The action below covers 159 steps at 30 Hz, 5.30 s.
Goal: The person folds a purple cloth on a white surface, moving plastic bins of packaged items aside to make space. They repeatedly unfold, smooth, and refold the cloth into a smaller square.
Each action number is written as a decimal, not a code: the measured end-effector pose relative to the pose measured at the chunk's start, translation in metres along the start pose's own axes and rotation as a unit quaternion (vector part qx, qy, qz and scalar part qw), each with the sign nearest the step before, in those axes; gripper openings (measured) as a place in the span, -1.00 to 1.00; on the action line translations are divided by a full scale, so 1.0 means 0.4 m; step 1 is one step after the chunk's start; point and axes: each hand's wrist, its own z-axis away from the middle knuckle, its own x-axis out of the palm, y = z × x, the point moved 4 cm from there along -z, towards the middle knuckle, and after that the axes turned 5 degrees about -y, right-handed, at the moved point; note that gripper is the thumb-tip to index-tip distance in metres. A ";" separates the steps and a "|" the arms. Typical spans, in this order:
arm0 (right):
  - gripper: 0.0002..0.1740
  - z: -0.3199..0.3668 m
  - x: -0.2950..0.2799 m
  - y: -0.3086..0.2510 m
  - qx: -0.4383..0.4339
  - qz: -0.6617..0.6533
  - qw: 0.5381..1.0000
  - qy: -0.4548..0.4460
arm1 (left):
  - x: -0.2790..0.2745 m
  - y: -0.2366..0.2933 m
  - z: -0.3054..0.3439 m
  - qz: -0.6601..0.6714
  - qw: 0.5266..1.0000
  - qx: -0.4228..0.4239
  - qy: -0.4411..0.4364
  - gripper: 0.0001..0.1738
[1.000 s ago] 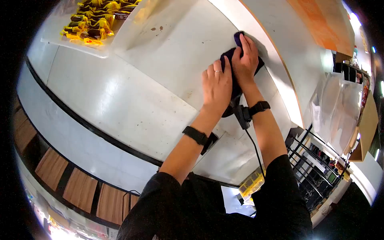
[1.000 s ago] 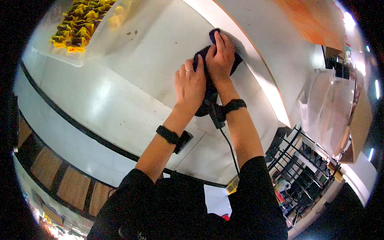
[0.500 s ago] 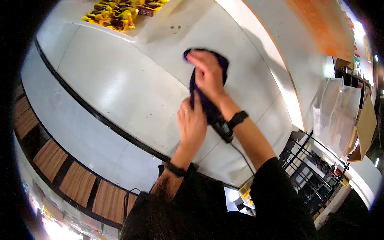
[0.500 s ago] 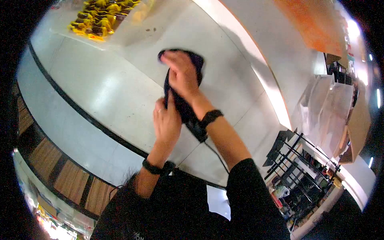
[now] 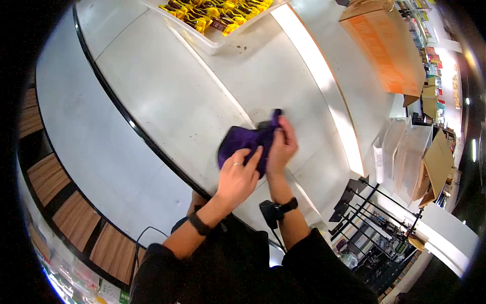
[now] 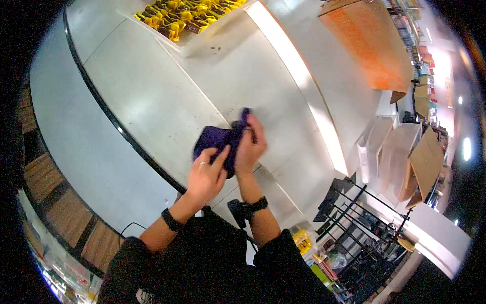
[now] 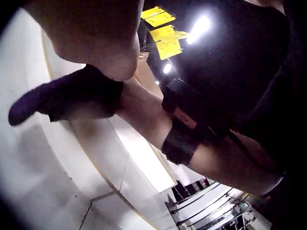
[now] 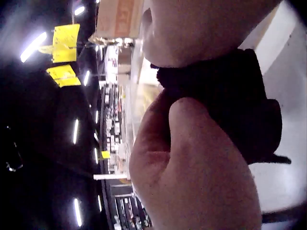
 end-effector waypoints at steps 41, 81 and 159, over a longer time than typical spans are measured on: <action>-0.76 -0.545 0.165 0.160 -0.352 0.277 0.891 -0.068 | 0.221 -0.159 -0.685 -0.391 0.919 0.038 0.026 -0.41; -0.75 -0.300 -0.584 0.420 -0.067 0.272 0.957 0.081 | 0.776 0.215 -0.453 -0.268 0.894 0.321 -0.161 -0.66; -0.93 -0.120 -0.496 0.369 -0.001 0.210 0.966 0.148 | 0.688 0.188 -0.296 -0.362 0.860 0.331 -0.141 -0.64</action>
